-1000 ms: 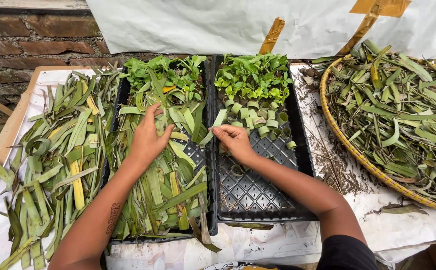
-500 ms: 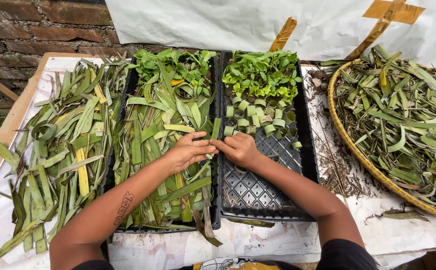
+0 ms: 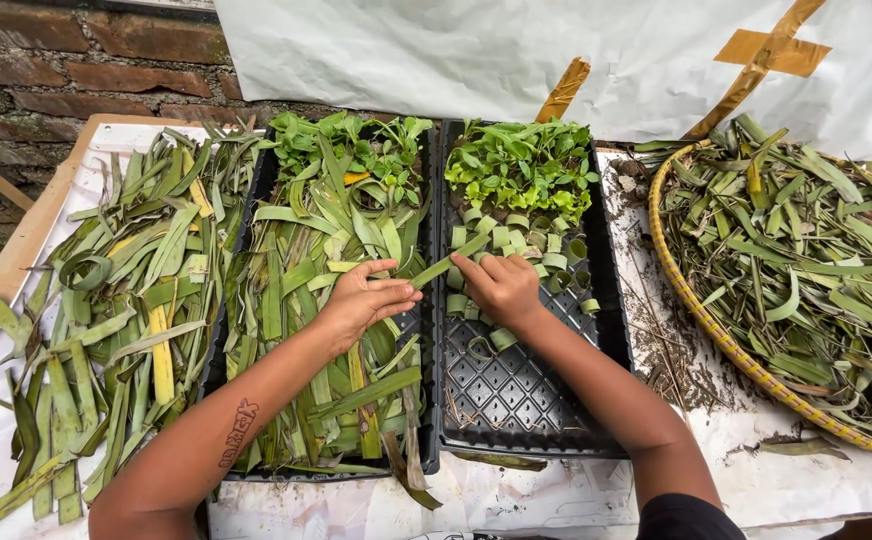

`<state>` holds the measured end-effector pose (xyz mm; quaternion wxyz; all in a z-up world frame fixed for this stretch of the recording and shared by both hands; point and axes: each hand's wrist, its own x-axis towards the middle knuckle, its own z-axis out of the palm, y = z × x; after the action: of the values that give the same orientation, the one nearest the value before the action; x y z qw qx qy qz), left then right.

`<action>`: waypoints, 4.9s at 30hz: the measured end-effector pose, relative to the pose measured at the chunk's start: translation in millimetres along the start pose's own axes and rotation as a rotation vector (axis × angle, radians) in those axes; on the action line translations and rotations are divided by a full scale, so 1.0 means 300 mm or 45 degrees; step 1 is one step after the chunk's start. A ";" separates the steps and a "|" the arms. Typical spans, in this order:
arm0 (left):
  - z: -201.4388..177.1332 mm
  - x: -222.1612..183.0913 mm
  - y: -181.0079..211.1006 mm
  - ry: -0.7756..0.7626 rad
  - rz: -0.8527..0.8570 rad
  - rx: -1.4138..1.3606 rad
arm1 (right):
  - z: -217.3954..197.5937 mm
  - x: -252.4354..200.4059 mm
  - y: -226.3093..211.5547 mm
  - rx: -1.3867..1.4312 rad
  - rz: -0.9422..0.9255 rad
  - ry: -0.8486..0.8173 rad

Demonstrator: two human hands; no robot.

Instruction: Wrapping small green seedlings individually using long, thin leaves as a natural packaging material.

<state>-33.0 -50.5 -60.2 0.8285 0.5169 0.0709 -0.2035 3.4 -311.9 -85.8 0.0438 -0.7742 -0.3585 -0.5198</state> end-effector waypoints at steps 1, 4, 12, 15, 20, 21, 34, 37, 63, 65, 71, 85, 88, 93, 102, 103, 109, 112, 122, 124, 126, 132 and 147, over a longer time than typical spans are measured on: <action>0.001 0.000 0.007 -0.001 0.001 0.000 | -0.004 0.007 0.009 -0.001 -0.001 0.001; 0.004 -0.005 0.025 0.012 0.074 0.002 | -0.008 0.022 0.026 -0.056 0.041 0.038; 0.042 -0.035 -0.002 -0.361 0.272 -0.059 | -0.009 0.016 -0.029 0.210 0.264 -0.030; 0.022 -0.012 -0.025 -0.357 0.365 0.051 | -0.012 0.009 -0.062 0.398 0.290 -0.138; 0.000 0.016 -0.024 -0.173 0.472 0.109 | 0.028 -0.062 -0.059 0.647 0.263 -0.321; 0.004 0.012 -0.014 -0.059 0.523 0.074 | 0.057 -0.103 -0.051 0.676 0.242 -0.301; -0.002 -0.013 0.003 -0.205 0.510 0.427 | -0.098 0.027 -0.103 0.905 0.516 -0.461; 0.024 -0.041 -0.010 -0.329 0.543 0.612 | -0.145 0.112 -0.069 1.173 0.767 -0.573; 0.081 -0.022 -0.103 -0.225 0.292 0.171 | -0.127 0.070 -0.124 0.740 0.269 -0.235; 0.076 -0.019 -0.116 -0.207 0.308 0.203 | -0.148 0.089 -0.140 0.807 0.345 -0.292; 0.065 -0.018 -0.098 -0.182 0.395 0.372 | -0.175 0.150 -0.158 1.171 0.809 -0.427; 0.040 -0.032 -0.022 -0.053 0.465 0.554 | -0.128 0.107 -0.204 1.879 1.657 -0.415; 0.040 -0.029 -0.026 -0.012 0.502 0.599 | -0.129 0.104 -0.194 2.175 1.928 -0.363; 0.044 -0.041 -0.003 -0.037 0.578 0.875 | -0.114 0.067 -0.185 2.285 1.959 -0.381; 0.016 -0.015 -0.076 -0.344 0.250 0.557 | -0.170 0.142 -0.215 1.773 1.541 -0.233; 0.033 -0.021 -0.061 -0.343 0.258 0.556 | -0.147 0.109 -0.202 1.773 1.532 -0.233; 0.048 -0.068 -0.026 -0.375 0.225 0.352 | -0.115 0.076 -0.186 1.215 0.649 -0.118; 0.026 -0.048 -0.039 -0.339 0.196 0.337 | -0.125 0.095 -0.179 1.041 0.444 -0.121; 0.028 -0.023 -0.017 -0.200 -0.154 -0.014 | -0.127 0.102 -0.118 0.454 -0.121 -0.079; 0.018 -0.016 -0.024 -0.193 -0.163 0.013 | -0.125 0.101 -0.119 0.418 -0.162 -0.079; 0.007 -0.005 -0.034 -0.177 -0.188 0.036 | -0.124 0.097 -0.126 0.462 -0.164 -0.083; 0.011 -0.021 -0.046 -0.165 0.083 0.318 | -0.126 0.065 -0.163 1.293 0.567 -0.203; 0.063 -0.094 0.010 -0.243 0.267 0.578 | -0.060 -0.017 -0.172 1.628 0.988 -0.265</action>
<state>-59.2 -58.6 -39.9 0.7107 0.6726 -0.1090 -0.1751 -42.5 -284.3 -97.5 0.6304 -0.7137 -0.2941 -0.0819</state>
